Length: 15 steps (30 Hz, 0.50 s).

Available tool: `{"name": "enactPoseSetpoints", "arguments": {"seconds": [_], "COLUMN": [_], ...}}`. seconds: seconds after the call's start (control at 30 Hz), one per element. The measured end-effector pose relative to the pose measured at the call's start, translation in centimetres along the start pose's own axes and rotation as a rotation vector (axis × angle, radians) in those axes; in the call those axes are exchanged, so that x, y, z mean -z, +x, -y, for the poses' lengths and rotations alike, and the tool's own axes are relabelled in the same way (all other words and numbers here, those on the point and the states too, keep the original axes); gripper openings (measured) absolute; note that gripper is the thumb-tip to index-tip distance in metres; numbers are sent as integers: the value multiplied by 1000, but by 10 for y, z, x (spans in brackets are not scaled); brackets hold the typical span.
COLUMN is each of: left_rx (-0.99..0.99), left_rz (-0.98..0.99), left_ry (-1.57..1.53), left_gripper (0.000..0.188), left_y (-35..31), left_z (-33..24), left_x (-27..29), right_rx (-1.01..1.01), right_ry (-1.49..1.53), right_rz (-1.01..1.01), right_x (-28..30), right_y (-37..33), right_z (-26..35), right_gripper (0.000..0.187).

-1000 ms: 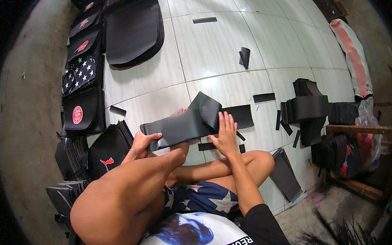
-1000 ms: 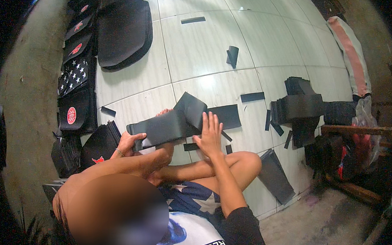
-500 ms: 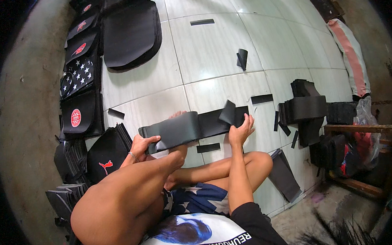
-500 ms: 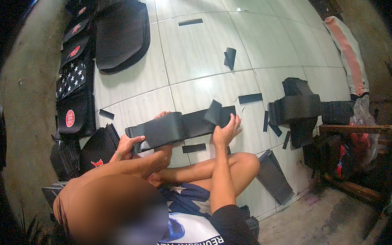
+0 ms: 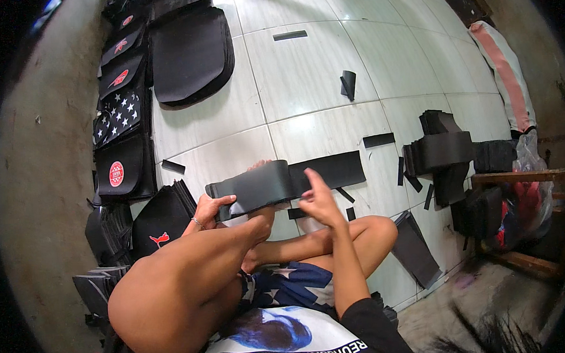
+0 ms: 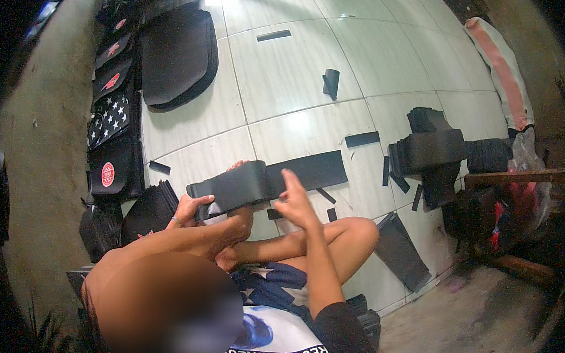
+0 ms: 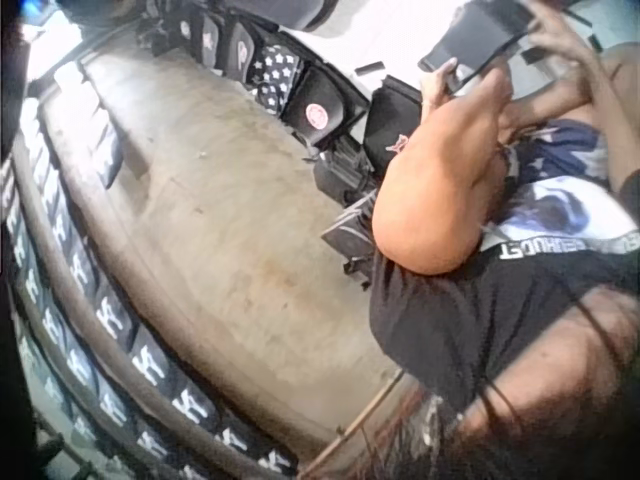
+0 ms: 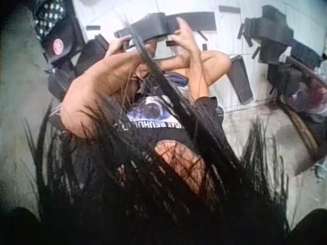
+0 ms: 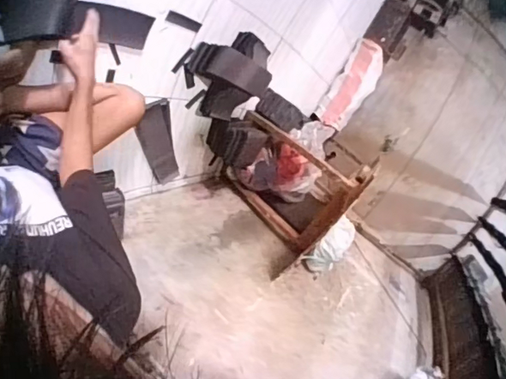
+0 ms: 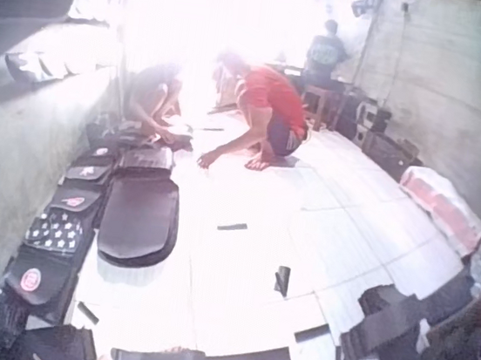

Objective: The person sits on the floor and folds black fabric pouches by hand. They repeatedly fold the pouches in half and press the edges to create creases. Other workers are visible in the background performing similar tasks.

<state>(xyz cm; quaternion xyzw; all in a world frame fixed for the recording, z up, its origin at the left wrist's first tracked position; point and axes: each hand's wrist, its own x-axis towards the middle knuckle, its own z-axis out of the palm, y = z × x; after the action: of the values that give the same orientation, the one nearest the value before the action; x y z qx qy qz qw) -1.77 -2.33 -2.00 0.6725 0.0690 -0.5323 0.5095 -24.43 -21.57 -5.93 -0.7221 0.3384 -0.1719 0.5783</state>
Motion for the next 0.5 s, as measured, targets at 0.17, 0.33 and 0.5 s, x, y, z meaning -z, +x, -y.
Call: {"name": "enactPoseSetpoints", "arguments": {"seconds": [0.17, 0.33, 0.5], "left_rx": [12, -10, -23], "left_rz": [-24, -6, -29], "left_ry": [15, 4, -13], "left_gripper": [24, 25, 26], "left_y": [4, 8, 5], "left_z": [5, 11, 12], "left_x": [6, 10, 9], "right_rx": [81, 31, -126], "right_ry": [-496, -153, 277], "right_rz": [-2, -89, -53], "right_x": [-32, -1, -6], "right_y": [-19, -34, -33], "right_z": [-16, -5, 39], "right_gripper": [16, 24, 26]}}
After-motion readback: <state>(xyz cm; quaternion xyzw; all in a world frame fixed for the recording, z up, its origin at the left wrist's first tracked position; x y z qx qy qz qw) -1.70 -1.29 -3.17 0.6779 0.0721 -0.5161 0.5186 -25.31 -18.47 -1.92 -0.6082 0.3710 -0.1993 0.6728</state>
